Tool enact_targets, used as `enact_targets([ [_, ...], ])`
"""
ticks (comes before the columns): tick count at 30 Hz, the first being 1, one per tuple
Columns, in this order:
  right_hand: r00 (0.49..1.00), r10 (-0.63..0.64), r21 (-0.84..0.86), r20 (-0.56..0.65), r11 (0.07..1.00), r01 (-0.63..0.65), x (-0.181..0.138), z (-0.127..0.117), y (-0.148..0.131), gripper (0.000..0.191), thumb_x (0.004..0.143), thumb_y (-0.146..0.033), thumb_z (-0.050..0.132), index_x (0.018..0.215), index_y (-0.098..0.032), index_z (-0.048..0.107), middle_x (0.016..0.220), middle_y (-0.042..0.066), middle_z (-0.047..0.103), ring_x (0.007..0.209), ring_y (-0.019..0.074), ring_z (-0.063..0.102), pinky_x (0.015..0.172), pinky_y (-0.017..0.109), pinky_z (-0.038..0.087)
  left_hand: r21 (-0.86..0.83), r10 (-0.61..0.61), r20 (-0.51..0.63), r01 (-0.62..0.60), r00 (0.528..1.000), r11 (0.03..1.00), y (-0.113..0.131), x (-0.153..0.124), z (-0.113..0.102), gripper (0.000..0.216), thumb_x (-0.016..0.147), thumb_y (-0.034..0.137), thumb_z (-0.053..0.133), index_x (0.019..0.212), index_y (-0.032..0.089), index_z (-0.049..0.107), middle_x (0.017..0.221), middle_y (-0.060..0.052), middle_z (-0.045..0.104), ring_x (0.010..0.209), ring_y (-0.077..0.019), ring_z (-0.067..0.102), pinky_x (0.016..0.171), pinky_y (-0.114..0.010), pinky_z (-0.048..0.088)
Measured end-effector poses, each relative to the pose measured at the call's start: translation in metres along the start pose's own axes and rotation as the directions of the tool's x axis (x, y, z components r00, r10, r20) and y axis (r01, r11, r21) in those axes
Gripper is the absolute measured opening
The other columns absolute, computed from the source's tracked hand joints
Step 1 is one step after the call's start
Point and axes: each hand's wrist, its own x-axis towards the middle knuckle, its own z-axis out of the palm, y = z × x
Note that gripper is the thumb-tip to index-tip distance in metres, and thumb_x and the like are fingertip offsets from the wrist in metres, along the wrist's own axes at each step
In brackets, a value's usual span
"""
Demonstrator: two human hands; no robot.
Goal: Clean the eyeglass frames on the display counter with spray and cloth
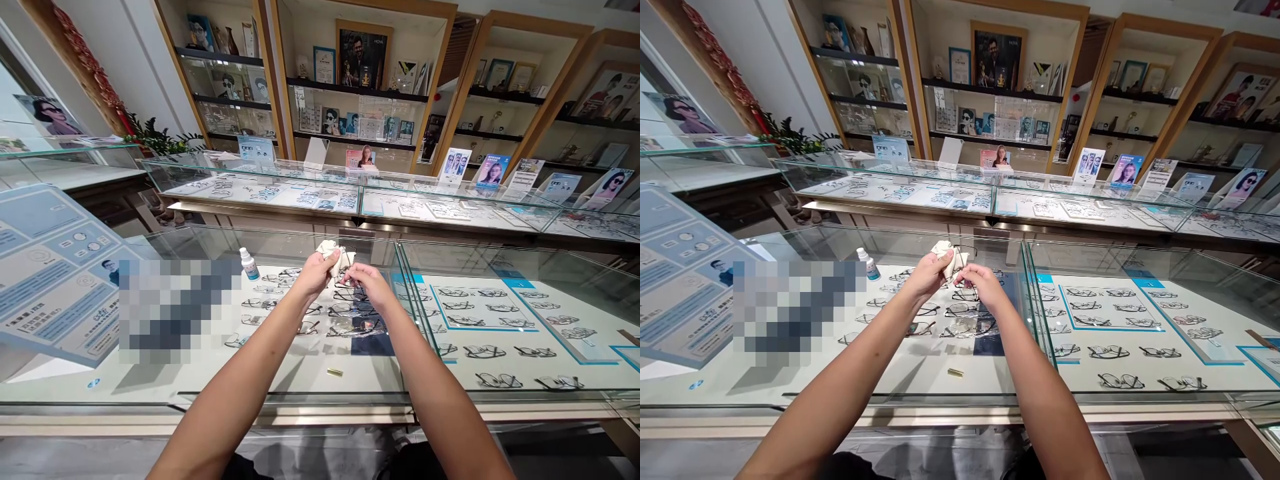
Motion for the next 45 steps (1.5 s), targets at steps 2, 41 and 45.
enact_targets([
  [2, 1.000, 0.013, 0.016, -0.012, 1.000, -0.013, 0.001, -0.003, 0.001, 0.020, 0.081, -0.039, 0.069, 0.072, -0.022, 0.071, 0.074, 0.001, 0.070, 0.072, 0.0163, 0.053, 0.072, 0.030, 0.038, -0.043, -0.042, 0.026, 0.043, 0.999, 0.998, 0.004, -0.001, -0.001, 0.045, 0.066, 0.035, 0.097, 0.091, 0.009, 0.071, 0.081, -0.008, 0.073, 0.072, -0.0174, 0.066, 0.068, -0.028, 0.052],
  [41, 0.985, -0.050, 0.113, -0.166, 0.991, 0.069, -0.003, -0.004, -0.013, 0.029, 0.079, -0.052, 0.080, 0.078, -0.023, 0.075, 0.116, 0.005, 0.073, 0.114, 0.0244, 0.060, 0.085, 0.029, 0.046, -0.267, -0.216, 0.019, 0.213, 0.976, 0.940, 0.013, -0.007, 0.010, 0.030, 0.088, 0.031, 0.068, 0.111, 0.013, 0.074, 0.094, -0.011, 0.076, 0.070, -0.0173, 0.069, 0.059, -0.029, 0.056],
  [45, 0.991, -0.058, 0.067, -0.124, 0.996, 0.066, -0.003, -0.002, -0.011, 0.028, 0.081, -0.052, 0.079, 0.080, -0.024, 0.077, 0.106, 0.004, 0.070, 0.104, 0.0214, 0.060, 0.088, 0.029, 0.044, -0.256, -0.203, 0.018, 0.201, 0.979, 0.946, 0.011, -0.008, 0.014, 0.027, 0.084, 0.021, 0.066, 0.109, 0.013, 0.072, 0.089, -0.009, 0.075, 0.071, -0.0164, 0.070, 0.063, -0.026, 0.055],
])
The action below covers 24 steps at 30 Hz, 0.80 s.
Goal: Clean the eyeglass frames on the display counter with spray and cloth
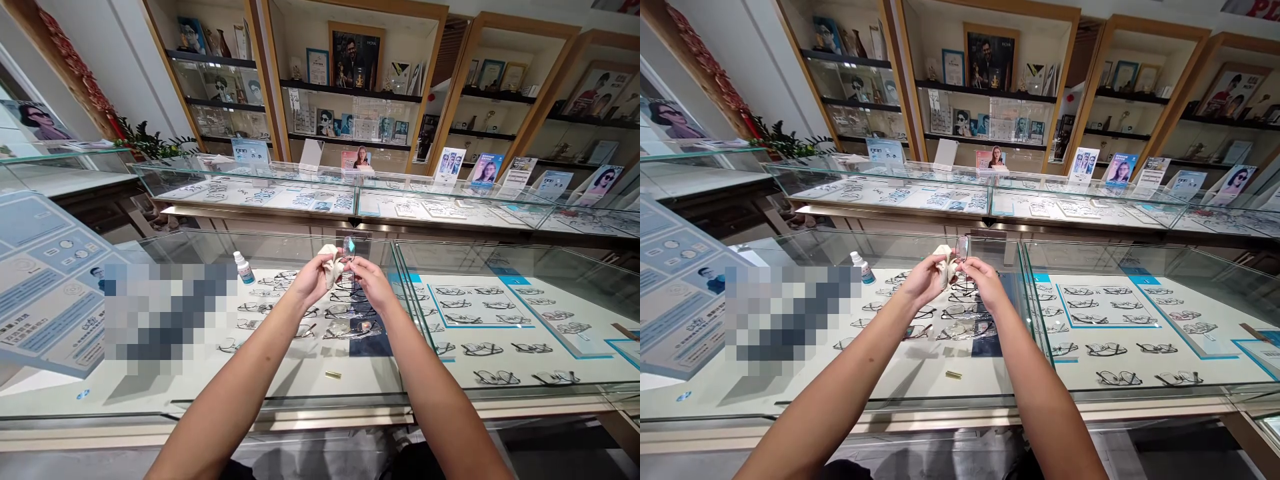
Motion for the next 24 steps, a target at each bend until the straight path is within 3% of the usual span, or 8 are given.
enact_targets([
  [4, 0.999, -0.032, -0.043, 0.031, 0.999, 0.033, 0.001, -0.001, 0.006, 0.028, 0.083, -0.052, 0.078, 0.084, -0.024, 0.079, 0.101, 0.003, 0.069, 0.097, 0.0199, 0.059, 0.088, 0.030, 0.045, -0.012, 0.058, 0.069, -0.057, 0.996, 0.998, -0.002, -0.001, 0.004, 0.039, 0.081, 0.019, 0.061, 0.117, 0.011, 0.073, 0.098, -0.010, 0.076, 0.074, -0.0159, 0.069, 0.077, -0.028, 0.058],
  [10, 0.993, -0.098, -0.099, 0.058, 0.990, 0.104, 0.001, 0.003, 0.008, 0.024, 0.087, -0.047, 0.074, 0.086, -0.024, 0.081, 0.095, 0.003, 0.070, 0.098, 0.0205, 0.061, 0.096, 0.032, 0.044, -0.020, 0.065, 0.087, -0.063, 0.994, 0.998, -0.004, -0.003, 0.004, 0.049, 0.080, 0.021, 0.060, 0.127, 0.015, 0.071, 0.117, -0.008, 0.076, 0.083, -0.0151, 0.070, 0.082, -0.026, 0.057],
  [16, 0.991, -0.117, -0.091, -0.062, 0.990, 0.111, 0.001, 0.004, 0.005, 0.024, 0.080, -0.047, 0.078, 0.082, -0.023, 0.081, 0.091, 0.003, 0.072, 0.093, 0.0205, 0.062, 0.090, 0.033, 0.047, 0.062, 0.054, 0.028, -0.055, 0.998, 0.997, -0.014, 0.002, 0.001, 0.041, 0.083, 0.025, 0.063, 0.119, 0.011, 0.074, 0.101, -0.012, 0.079, 0.089, -0.0211, 0.073, 0.082, -0.030, 0.058],
  [21, 0.990, -0.044, 0.057, -0.137, 0.997, 0.052, 0.002, 0.002, 0.003, 0.026, 0.076, -0.047, 0.082, 0.082, -0.022, 0.081, 0.088, 0.003, 0.073, 0.083, 0.0180, 0.061, 0.079, 0.030, 0.050, 0.136, 0.099, -0.086, -0.086, 0.991, 0.987, -0.016, 0.006, -0.002, 0.028, 0.080, 0.022, 0.076, 0.105, 0.008, 0.078, 0.097, -0.012, 0.079, 0.084, -0.0193, 0.072, 0.076, -0.027, 0.056],
  [24, 0.974, 0.026, 0.189, -0.223, 0.982, 0.017, 0.004, -0.003, 0.004, 0.025, 0.072, -0.044, 0.085, 0.083, -0.022, 0.080, 0.092, 0.004, 0.075, 0.083, 0.0176, 0.063, 0.074, 0.029, 0.051, 0.150, 0.102, -0.097, -0.087, 0.990, 0.985, -0.016, 0.007, -0.003, 0.030, 0.082, 0.032, 0.081, 0.102, 0.010, 0.077, 0.101, -0.012, 0.078, 0.086, -0.0190, 0.071, 0.075, -0.026, 0.056],
])
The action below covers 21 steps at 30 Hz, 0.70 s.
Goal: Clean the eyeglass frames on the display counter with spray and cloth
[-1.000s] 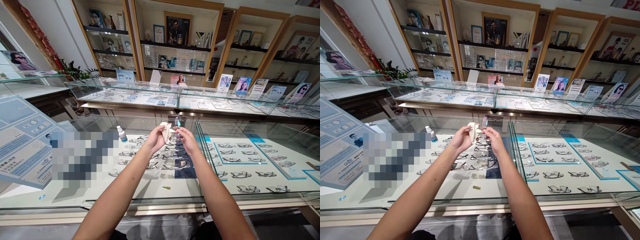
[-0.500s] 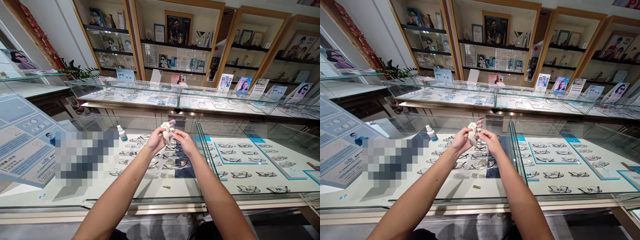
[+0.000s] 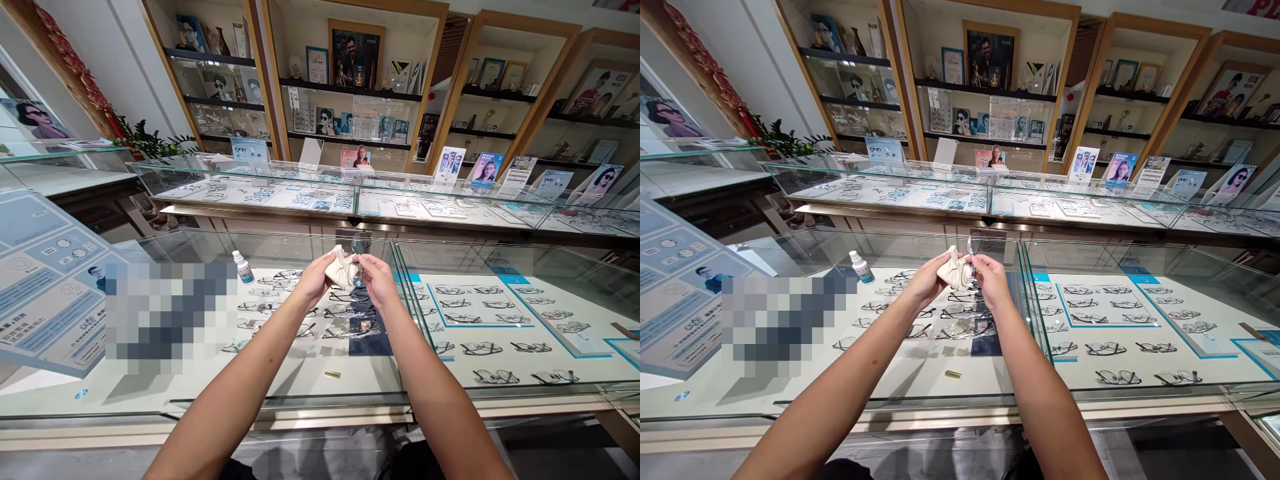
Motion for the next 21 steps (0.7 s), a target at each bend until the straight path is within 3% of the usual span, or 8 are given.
enact_targets([
  [4, 0.994, 0.044, 0.137, -0.097, 0.990, -0.030, 0.007, -0.009, 0.001, 0.023, 0.071, -0.038, 0.086, 0.085, -0.021, 0.079, 0.096, 0.006, 0.077, 0.082, 0.0178, 0.065, 0.069, 0.029, 0.053, 0.071, 0.008, 0.079, -0.013, 0.997, 0.997, 0.000, -0.003, -0.001, 0.039, 0.079, 0.043, 0.085, 0.105, 0.016, 0.073, 0.095, -0.007, 0.075, 0.079, -0.0168, 0.068, 0.069, -0.026, 0.054],
  [8, 0.992, 0.025, 0.189, -0.123, 0.982, -0.001, 0.015, -0.016, 0.003, 0.023, 0.073, -0.037, 0.084, 0.087, -0.021, 0.077, 0.093, 0.006, 0.076, 0.079, 0.0183, 0.065, 0.063, 0.030, 0.050, 0.207, 0.008, 0.225, -0.056, 0.974, 0.977, 0.001, -0.007, -0.003, 0.046, 0.072, 0.033, 0.092, 0.109, 0.020, 0.070, 0.095, -0.003, 0.072, 0.074, -0.0130, 0.064, 0.068, -0.024, 0.053],
  [13, 0.992, -0.005, 0.190, -0.124, 0.981, 0.029, 0.018, -0.019, 0.005, 0.023, 0.075, -0.039, 0.082, 0.089, -0.022, 0.076, 0.093, 0.005, 0.076, 0.080, 0.0192, 0.066, 0.062, 0.031, 0.051, 0.150, 0.000, 0.162, -0.025, 0.987, 0.988, 0.001, -0.006, -0.004, 0.050, 0.068, 0.018, 0.088, 0.114, 0.024, 0.070, 0.106, -0.005, 0.074, 0.086, -0.0164, 0.069, 0.076, -0.029, 0.059],
  [15, 0.991, 0.004, 0.212, -0.135, 0.977, 0.025, 0.018, -0.019, 0.004, 0.022, 0.074, -0.037, 0.083, 0.089, -0.021, 0.076, 0.093, 0.006, 0.076, 0.081, 0.0197, 0.066, 0.063, 0.031, 0.052, 0.083, -0.017, 0.115, 0.008, 0.993, 0.997, 0.002, -0.004, -0.003, 0.041, 0.069, 0.016, 0.083, 0.108, 0.021, 0.072, 0.103, -0.007, 0.075, 0.087, -0.0195, 0.070, 0.077, -0.034, 0.061],
  [18, 0.991, -0.014, 0.218, -0.131, 0.975, 0.042, 0.017, -0.020, 0.001, 0.022, 0.074, -0.037, 0.084, 0.089, -0.021, 0.076, 0.094, 0.006, 0.077, 0.085, 0.0202, 0.068, 0.068, 0.031, 0.054, -0.036, -0.078, 0.107, 0.082, 0.991, 0.996, 0.007, -0.004, -0.003, 0.023, 0.078, 0.032, 0.075, 0.093, 0.015, 0.073, 0.093, -0.012, 0.076, 0.086, -0.0252, 0.072, 0.075, -0.041, 0.063],
  [21, 0.993, -0.031, 0.197, -0.118, 0.979, 0.054, 0.017, -0.022, -0.003, 0.022, 0.076, -0.038, 0.083, 0.089, -0.022, 0.076, 0.094, 0.005, 0.076, 0.086, 0.0206, 0.068, 0.070, 0.032, 0.055, -0.044, -0.187, 0.146, 0.195, 0.971, 0.980, 0.013, -0.004, -0.006, 0.041, 0.084, 0.054, 0.070, 0.078, 0.014, 0.072, 0.080, -0.013, 0.073, 0.074, -0.0255, 0.071, 0.066, -0.039, 0.062],
])
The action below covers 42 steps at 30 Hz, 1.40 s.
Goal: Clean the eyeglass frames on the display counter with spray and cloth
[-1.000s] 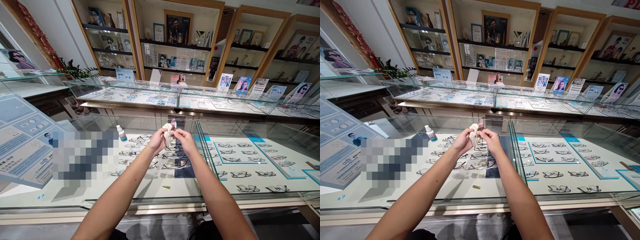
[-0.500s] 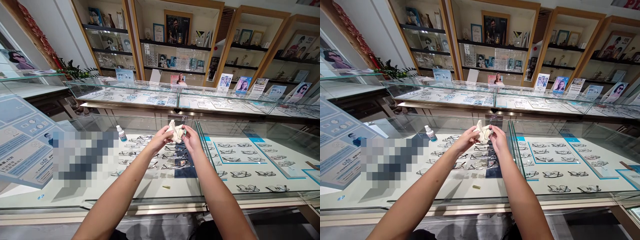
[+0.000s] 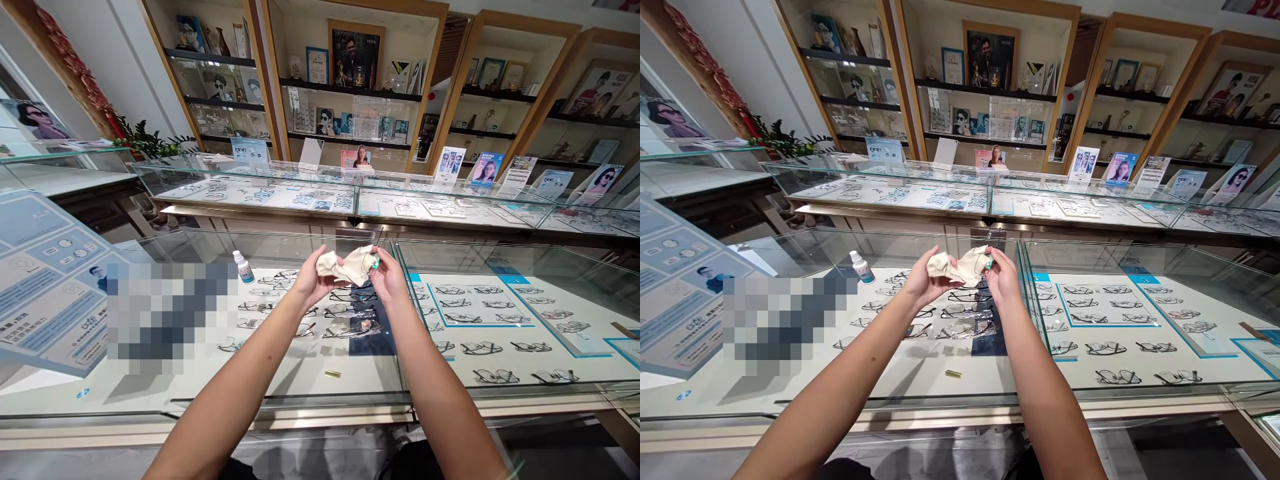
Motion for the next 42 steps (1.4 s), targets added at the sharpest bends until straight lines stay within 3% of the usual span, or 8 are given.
enact_targets([
  [2, 1.000, 0.007, 0.007, -0.005, 1.000, -0.007, 0.000, 0.000, -0.002, 0.020, 0.076, -0.037, 0.082, 0.089, -0.022, 0.076, 0.092, 0.005, 0.076, 0.084, 0.0203, 0.068, 0.068, 0.032, 0.054, 0.071, -0.061, 0.013, 0.060, 0.998, 0.996, 0.001, -0.001, -0.003, 0.041, 0.079, 0.054, 0.078, 0.078, 0.014, 0.073, 0.074, -0.010, 0.071, 0.064, -0.0208, 0.068, 0.055, -0.030, 0.057],
  [6, 1.000, 0.011, 0.054, 0.007, 0.998, -0.011, -0.001, 0.000, -0.004, 0.014, 0.077, -0.032, 0.081, 0.087, -0.022, 0.076, 0.091, 0.003, 0.077, 0.082, 0.0186, 0.067, 0.068, 0.030, 0.054, 0.215, -0.111, 0.068, 0.094, 0.992, 0.972, -0.002, -0.003, -0.006, 0.040, 0.066, 0.024, 0.094, 0.101, 0.016, 0.077, 0.081, -0.006, 0.074, 0.062, -0.0144, 0.066, 0.054, -0.022, 0.051],
  [10, 1.000, 0.017, 0.085, 0.022, 0.996, -0.019, -0.002, 0.001, -0.005, 0.013, 0.075, -0.028, 0.082, 0.085, -0.021, 0.077, 0.090, 0.002, 0.077, 0.078, 0.0167, 0.068, 0.064, 0.027, 0.054, 0.283, -0.184, 0.182, 0.128, 0.966, 0.951, -0.002, -0.006, -0.006, 0.039, 0.074, 0.036, 0.092, 0.102, 0.012, 0.078, 0.089, -0.011, 0.077, 0.071, -0.0169, 0.070, 0.066, -0.026, 0.056],
  [15, 1.000, 0.014, 0.151, -0.011, 0.988, -0.012, 0.001, -0.001, -0.010, 0.012, 0.076, -0.025, 0.083, 0.085, -0.020, 0.078, 0.084, 0.001, 0.077, 0.071, 0.0135, 0.066, 0.058, 0.024, 0.053, 0.387, -0.219, 0.171, 0.139, 0.961, 0.912, 0.008, -0.011, -0.008, 0.043, 0.072, 0.043, 0.094, 0.096, 0.010, 0.078, 0.084, -0.011, 0.078, 0.068, -0.0167, 0.069, 0.065, -0.025, 0.053],
  [20, 0.994, -0.020, 0.152, -0.106, 0.988, 0.036, 0.005, -0.006, -0.016, 0.008, 0.077, -0.026, 0.080, 0.084, -0.021, 0.077, 0.088, 0.002, 0.077, 0.073, 0.0128, 0.065, 0.056, 0.023, 0.050, 0.356, -0.026, 0.091, -0.008, 0.996, 0.935, 0.016, -0.009, -0.010, 0.043, 0.072, 0.048, 0.092, 0.088, 0.012, 0.076, 0.075, -0.006, 0.073, 0.059, -0.0121, 0.061, 0.054, -0.023, 0.044],
  [25, 0.987, -0.130, 0.028, -0.099, 0.991, 0.134, 0.001, -0.004, -0.019, 0.011, 0.076, -0.031, 0.080, 0.083, -0.023, 0.080, 0.102, 0.004, 0.078, 0.092, 0.0157, 0.067, 0.071, 0.024, 0.054, 0.308, 0.170, 0.021, -0.169, 0.985, 0.936, 0.018, -0.008, -0.009, 0.046, 0.071, 0.054, 0.091, 0.079, 0.016, 0.065, 0.066, 0.001, 0.062, 0.055, -0.0104, 0.054, 0.052, -0.022, 0.039],
  [36, 0.983, -0.044, -0.203, 0.180, 0.976, 0.080, -0.016, 0.015, -0.009, 0.018, 0.076, -0.041, 0.081, 0.076, -0.022, 0.083, 0.119, 0.007, 0.074, 0.112, 0.0245, 0.065, 0.078, 0.028, 0.053, 0.489, 0.105, 0.204, -0.194, 0.973, 0.850, 0.006, -0.013, 0.002, 0.033, 0.075, 0.040, 0.086, 0.075, 0.014, 0.066, 0.068, 0.002, 0.056, 0.062, -0.0091, 0.046, 0.059, -0.022, 0.032],
  [42, 0.985, -0.040, -0.205, 0.166, 0.976, 0.074, -0.017, 0.015, -0.009, 0.018, 0.076, -0.040, 0.081, 0.076, -0.023, 0.082, 0.114, 0.006, 0.074, 0.113, 0.0248, 0.065, 0.087, 0.031, 0.054, 0.302, 0.111, 0.068, -0.127, 0.991, 0.945, 0.005, -0.005, -0.001, 0.027, 0.073, 0.037, 0.081, 0.072, 0.013, 0.068, 0.063, -0.001, 0.056, 0.061, -0.0117, 0.048, 0.058, -0.024, 0.038],
])
